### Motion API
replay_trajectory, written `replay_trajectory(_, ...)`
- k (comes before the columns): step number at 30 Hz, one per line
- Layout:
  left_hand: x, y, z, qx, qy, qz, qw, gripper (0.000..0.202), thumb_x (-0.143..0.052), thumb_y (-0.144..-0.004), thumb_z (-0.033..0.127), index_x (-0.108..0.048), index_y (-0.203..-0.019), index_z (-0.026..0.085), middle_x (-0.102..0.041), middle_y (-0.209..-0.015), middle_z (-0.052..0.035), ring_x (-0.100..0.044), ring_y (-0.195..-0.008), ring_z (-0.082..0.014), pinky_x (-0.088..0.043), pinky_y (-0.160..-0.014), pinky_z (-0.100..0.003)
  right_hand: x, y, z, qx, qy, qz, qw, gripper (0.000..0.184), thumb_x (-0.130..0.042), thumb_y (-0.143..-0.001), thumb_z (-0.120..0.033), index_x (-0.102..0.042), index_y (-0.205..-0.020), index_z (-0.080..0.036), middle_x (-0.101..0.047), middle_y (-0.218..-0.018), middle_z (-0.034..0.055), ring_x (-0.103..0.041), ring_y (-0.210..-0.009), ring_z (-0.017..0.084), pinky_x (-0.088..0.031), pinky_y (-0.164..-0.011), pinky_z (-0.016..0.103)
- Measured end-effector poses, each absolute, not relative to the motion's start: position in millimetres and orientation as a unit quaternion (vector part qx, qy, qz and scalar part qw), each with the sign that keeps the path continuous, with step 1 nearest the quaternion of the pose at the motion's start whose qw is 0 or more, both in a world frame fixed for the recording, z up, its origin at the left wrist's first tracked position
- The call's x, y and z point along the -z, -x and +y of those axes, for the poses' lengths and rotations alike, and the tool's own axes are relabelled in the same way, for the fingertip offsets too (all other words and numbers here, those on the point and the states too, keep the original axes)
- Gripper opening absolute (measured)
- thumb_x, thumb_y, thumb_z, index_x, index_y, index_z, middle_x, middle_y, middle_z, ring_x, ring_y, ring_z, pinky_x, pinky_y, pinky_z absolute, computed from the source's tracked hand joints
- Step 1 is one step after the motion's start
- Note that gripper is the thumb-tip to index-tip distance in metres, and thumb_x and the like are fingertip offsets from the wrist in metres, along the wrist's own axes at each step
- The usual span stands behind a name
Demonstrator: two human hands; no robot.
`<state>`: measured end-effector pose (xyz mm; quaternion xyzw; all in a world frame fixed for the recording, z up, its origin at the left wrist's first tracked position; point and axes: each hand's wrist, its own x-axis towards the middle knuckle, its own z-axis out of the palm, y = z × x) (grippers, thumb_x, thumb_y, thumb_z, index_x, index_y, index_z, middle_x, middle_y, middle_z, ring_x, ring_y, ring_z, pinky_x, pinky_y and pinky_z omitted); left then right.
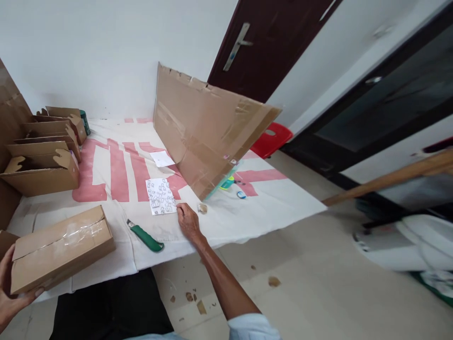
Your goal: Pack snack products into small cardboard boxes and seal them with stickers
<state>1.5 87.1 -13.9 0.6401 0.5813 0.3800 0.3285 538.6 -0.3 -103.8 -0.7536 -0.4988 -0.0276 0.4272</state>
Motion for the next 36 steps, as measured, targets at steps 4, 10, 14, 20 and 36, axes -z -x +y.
replay_trajectory(4,13.4,3.7,85.9,-0.443,-0.619,0.495,0.419,0.120,-0.098,-0.052,0.055,-0.040,-0.156,0.044,-0.041,-0.170,-0.0006,-0.033,-0.159,-0.0417,-0.024,-0.132,-0.060,89.4,-521.4,-11.6,0.030,0.742,-0.507,0.438,0.023,-0.045,-0.097,-0.034,-0.064,-0.093,-0.022,-0.072,-0.092,0.0083,-0.067,-0.085,0.024,-0.055,-0.081,0.037)
replay_trajectory(10,4.2,-1.3,74.7,-0.427,-0.646,0.447,0.447,0.108,-0.100,-0.060,0.046,-0.042,-0.149,0.027,-0.045,-0.163,-0.0197,-0.038,-0.156,-0.0438,-0.035,-0.127,-0.061,83.1,-474.9,-37.9,-0.029,0.705,-0.560,0.434,0.026,-0.054,-0.100,-0.045,-0.067,-0.091,-0.023,-0.070,-0.089,0.0074,-0.066,-0.081,0.023,-0.055,-0.075,0.037)
replay_trajectory(14,3.6,0.4,70.4,-0.415,-0.665,0.437,0.441,0.100,-0.097,-0.066,0.046,-0.041,-0.146,0.027,-0.034,-0.168,-0.0218,-0.033,-0.159,-0.0426,-0.035,-0.126,-0.060,91.7,-449.8,-54.3,-0.078,0.691,-0.619,0.364,0.032,-0.059,-0.099,-0.054,-0.069,-0.102,-0.024,-0.072,-0.098,0.0100,-0.069,-0.092,0.028,-0.056,-0.085,0.042)
replay_trajectory(20,0.9,-0.3,68.8,-0.406,-0.681,0.408,0.453,0.087,-0.097,-0.069,0.045,-0.042,-0.135,0.028,-0.030,-0.171,-0.0211,-0.034,-0.159,-0.0393,-0.036,-0.126,-0.053,102.7,-430.9,-64.1,-0.086,0.681,-0.656,0.313,0.035,-0.059,-0.099,-0.059,-0.067,-0.107,-0.025,-0.072,-0.097,0.0094,-0.069,-0.092,0.028,-0.056,-0.083,0.042)
replay_trajectory(36,-18.2,-7.1,61.7,-0.372,-0.683,0.423,0.465,0.058,-0.088,-0.076,0.051,-0.055,-0.117,0.025,-0.039,-0.165,-0.0169,-0.045,-0.149,-0.0380,-0.041,-0.119,-0.050,82.2,-422.0,-48.2,-0.085,0.712,-0.596,0.361,0.033,-0.049,-0.098,-0.050,-0.068,-0.105,-0.023,-0.075,-0.093,0.0091,-0.072,-0.084,0.029,-0.056,-0.075,0.039)
